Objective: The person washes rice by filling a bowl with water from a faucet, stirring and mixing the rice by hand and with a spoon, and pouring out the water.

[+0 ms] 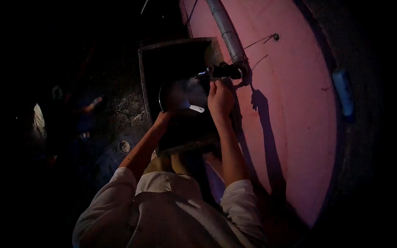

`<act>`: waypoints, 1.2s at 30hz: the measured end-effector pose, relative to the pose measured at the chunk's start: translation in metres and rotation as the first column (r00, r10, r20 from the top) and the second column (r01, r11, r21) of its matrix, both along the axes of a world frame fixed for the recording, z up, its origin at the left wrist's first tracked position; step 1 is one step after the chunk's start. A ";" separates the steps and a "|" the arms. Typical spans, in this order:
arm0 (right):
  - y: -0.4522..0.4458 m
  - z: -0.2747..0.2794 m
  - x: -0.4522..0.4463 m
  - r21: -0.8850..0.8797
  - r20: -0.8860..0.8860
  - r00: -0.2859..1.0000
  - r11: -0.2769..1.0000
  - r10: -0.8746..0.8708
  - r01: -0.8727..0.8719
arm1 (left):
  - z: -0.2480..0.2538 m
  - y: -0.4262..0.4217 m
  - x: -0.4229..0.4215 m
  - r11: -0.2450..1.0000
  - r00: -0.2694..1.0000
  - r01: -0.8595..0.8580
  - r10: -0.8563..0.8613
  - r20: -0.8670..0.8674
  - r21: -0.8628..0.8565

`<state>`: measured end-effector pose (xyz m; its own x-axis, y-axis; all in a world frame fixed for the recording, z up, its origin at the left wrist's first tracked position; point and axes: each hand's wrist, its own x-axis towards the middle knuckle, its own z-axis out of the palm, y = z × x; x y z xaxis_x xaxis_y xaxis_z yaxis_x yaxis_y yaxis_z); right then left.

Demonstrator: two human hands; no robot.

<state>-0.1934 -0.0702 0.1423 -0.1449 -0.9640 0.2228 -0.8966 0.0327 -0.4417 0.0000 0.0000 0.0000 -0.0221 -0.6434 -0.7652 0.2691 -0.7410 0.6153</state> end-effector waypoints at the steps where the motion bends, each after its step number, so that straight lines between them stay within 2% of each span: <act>1: 0.001 -0.001 -0.004 -0.026 -0.015 1.000 1.000 0.011 -0.011 | 0.005 0.002 -0.005 1.000 1.000 0.003 -0.003 -0.018 -0.001; 3: 0.003 0.001 -0.012 -0.053 -0.040 0.999 0.998 0.031 -0.033 | 0.013 0.007 -0.016 1.000 0.999 -0.003 0.003 -0.045 -0.003; 5: 0.008 0.001 -0.007 0.004 -0.071 0.997 1.000 0.010 -0.010 | 0.020 0.013 -0.013 1.000 1.000 -0.007 0.007 -0.030 0.006; 6: -0.002 -0.001 0.001 -0.032 -0.042 0.999 0.999 0.014 -0.016 | 0.013 -0.001 -0.002 0.999 1.000 -0.014 0.013 -0.001 -0.030; 8: 0.006 0.004 -0.015 -0.007 -0.083 0.997 1.000 0.010 -0.011 | -0.014 0.011 -0.024 1.000 0.998 0.025 -0.024 -0.059 0.009; 14: -0.003 -0.006 -0.002 -0.050 -0.007 1.000 0.998 0.027 -0.027 | -0.015 0.000 -0.004 0.999 1.000 0.027 -0.027 0.012 -0.043; 18: 0.001 -0.001 -0.001 -0.040 0.019 0.999 0.999 0.037 -0.037 | 0.003 0.003 -0.007 1.000 1.000 -0.015 0.016 0.026 -0.017; 21: -0.001 0.000 0.000 -0.025 0.016 0.999 0.999 0.029 -0.029 | 0.005 0.002 -0.004 0.999 0.999 0.015 -0.017 -0.039 -0.040; 27: -0.003 0.002 0.002 -0.022 0.046 0.998 0.999 0.036 -0.035 | 0.016 -0.002 -0.007 0.998 0.999 -0.039 0.040 0.036 -0.041; 29: -0.003 0.003 0.002 -0.004 0.047 0.998 0.999 0.033 -0.033 | 0.021 -0.003 -0.005 0.999 1.000 0.018 -0.018 0.004 -0.038; 33: -0.002 0.005 0.001 -0.013 0.048 0.998 0.999 0.043 -0.042 | 0.021 -0.002 -0.010 1.000 1.000 0.004 -0.004 0.009 -0.021; 36: -0.001 0.008 0.002 -0.020 0.048 0.997 0.998 0.054 -0.053 | 0.014 -0.001 -0.010 1.000 0.998 -0.012 0.012 -0.055 0.001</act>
<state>-0.1919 -0.0710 0.1500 -0.1041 -0.9666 0.2343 -0.8741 -0.0235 -0.4852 -0.0099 -0.0013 0.0144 -0.0565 -0.6435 -0.7634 0.3114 -0.7378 0.5989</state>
